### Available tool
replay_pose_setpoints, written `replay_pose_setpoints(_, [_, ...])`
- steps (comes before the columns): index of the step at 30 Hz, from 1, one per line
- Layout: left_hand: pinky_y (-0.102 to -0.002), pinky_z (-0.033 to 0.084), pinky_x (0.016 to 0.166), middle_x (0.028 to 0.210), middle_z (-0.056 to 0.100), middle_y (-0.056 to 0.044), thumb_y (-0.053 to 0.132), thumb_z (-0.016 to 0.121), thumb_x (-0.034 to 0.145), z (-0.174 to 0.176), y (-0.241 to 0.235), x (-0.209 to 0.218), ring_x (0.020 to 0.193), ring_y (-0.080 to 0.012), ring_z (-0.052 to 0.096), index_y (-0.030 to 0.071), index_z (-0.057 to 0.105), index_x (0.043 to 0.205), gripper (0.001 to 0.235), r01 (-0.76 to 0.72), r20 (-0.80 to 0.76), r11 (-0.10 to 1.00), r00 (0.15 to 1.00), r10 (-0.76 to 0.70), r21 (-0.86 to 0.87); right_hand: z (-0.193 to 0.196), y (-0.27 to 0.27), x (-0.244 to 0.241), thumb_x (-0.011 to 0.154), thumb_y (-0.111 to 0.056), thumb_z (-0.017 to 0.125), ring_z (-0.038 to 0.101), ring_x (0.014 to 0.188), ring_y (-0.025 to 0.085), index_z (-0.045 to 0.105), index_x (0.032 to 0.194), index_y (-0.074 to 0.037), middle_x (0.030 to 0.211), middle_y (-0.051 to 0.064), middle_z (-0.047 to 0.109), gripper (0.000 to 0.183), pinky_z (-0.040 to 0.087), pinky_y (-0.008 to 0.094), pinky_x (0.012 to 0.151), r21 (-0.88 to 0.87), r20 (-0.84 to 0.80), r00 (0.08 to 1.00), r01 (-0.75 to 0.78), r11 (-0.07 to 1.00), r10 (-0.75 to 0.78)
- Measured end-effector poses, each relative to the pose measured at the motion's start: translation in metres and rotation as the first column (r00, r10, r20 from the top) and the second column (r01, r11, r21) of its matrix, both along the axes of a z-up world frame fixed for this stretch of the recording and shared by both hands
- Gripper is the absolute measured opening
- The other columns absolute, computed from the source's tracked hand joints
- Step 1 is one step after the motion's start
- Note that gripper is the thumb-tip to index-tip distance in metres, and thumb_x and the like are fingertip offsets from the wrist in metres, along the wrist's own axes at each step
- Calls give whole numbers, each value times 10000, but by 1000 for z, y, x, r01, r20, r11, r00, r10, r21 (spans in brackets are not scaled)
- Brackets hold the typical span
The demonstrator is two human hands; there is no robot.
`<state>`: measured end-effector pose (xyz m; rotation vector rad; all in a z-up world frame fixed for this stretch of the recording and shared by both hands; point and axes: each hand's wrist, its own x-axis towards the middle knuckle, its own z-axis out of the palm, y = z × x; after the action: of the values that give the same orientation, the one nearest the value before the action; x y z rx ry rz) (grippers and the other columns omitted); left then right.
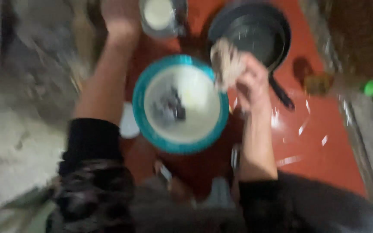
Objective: Washing and rinsing small bowls in a basin of soapy water on the floor
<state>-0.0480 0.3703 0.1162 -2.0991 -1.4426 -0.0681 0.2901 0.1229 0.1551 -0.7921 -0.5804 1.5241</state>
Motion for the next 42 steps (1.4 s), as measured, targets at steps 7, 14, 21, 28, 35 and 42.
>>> replay_pose_setpoints(7, [-418, 612, 654, 1665, 259, -180, -8, 659, 935, 12, -192, 18, 790, -281, 719, 233, 254, 1661, 865, -292, 190, 929, 922, 337, -228, 35, -16, -8, 845, 43, 553, 561, 692, 125, 670, 1202, 7, 948, 87, 680, 377, 485, 213, 665, 119, -169, 983, -50, 992, 70])
replay_pose_setpoints(14, [-433, 578, 592, 1611, 212, -341, 79, 597, 968, -92, -300, 67, 567, -290, 614, 133, 447, 1499, 554, -28, 305, 911, 938, 166, -412, 29, -46, -19, 848, 53, 541, 606, 759, 134, 661, 1183, 17, 982, 102, 696, 358, 504, 224, 677, -39, -58, 991, -119, 992, 117])
replay_pose_setpoints(21, [-552, 559, 524, 1343, 495, -346, 197, 505, 965, -106, -282, 90, 635, -454, 680, 232, 479, 1333, 370, 159, 387, 778, 915, 115, -608, 24, -52, -21, 845, 30, 534, 605, 796, 143, 659, 1192, 16, 1005, 103, 693, 370, 514, 236, 732, -88, 44, 989, -137, 987, 142])
replay_pose_setpoints(28, [-518, 517, 595, 911, 768, -105, 239, 516, 924, -142, -256, 86, 733, -340, 723, 198, 466, 1535, 614, 7, 266, 686, 925, 273, -727, 17, -44, -28, 842, 30, 536, 610, 865, 146, 670, 1187, 12, 1061, 103, 699, 371, 516, 227, 747, -111, 36, 989, -142, 984, 147])
replay_pose_setpoints(35, [-440, 518, 1063, 1406, 544, -164, 226, 672, 918, -93, -336, 86, 1236, -323, 594, 124, 352, 1499, 671, 149, 327, 341, -108, 939, -928, 2, -43, -30, 847, 41, 531, 617, 918, 152, 667, 1213, 19, 1083, 102, 702, 391, 498, 240, 865, -110, 28, 985, -167, 980, 171])
replay_pose_setpoints(42, [-321, 570, 1056, 1445, 554, -148, -18, 435, 1007, -121, -323, 138, 1244, -274, 625, 162, 393, 1573, 595, 118, 128, 467, -877, 464, -877, 14, -48, -24, 823, 24, 530, 637, 997, 171, 671, 1207, 5, 1135, 110, 704, 410, 505, 254, 941, -99, 45, 991, -125, 987, 130])
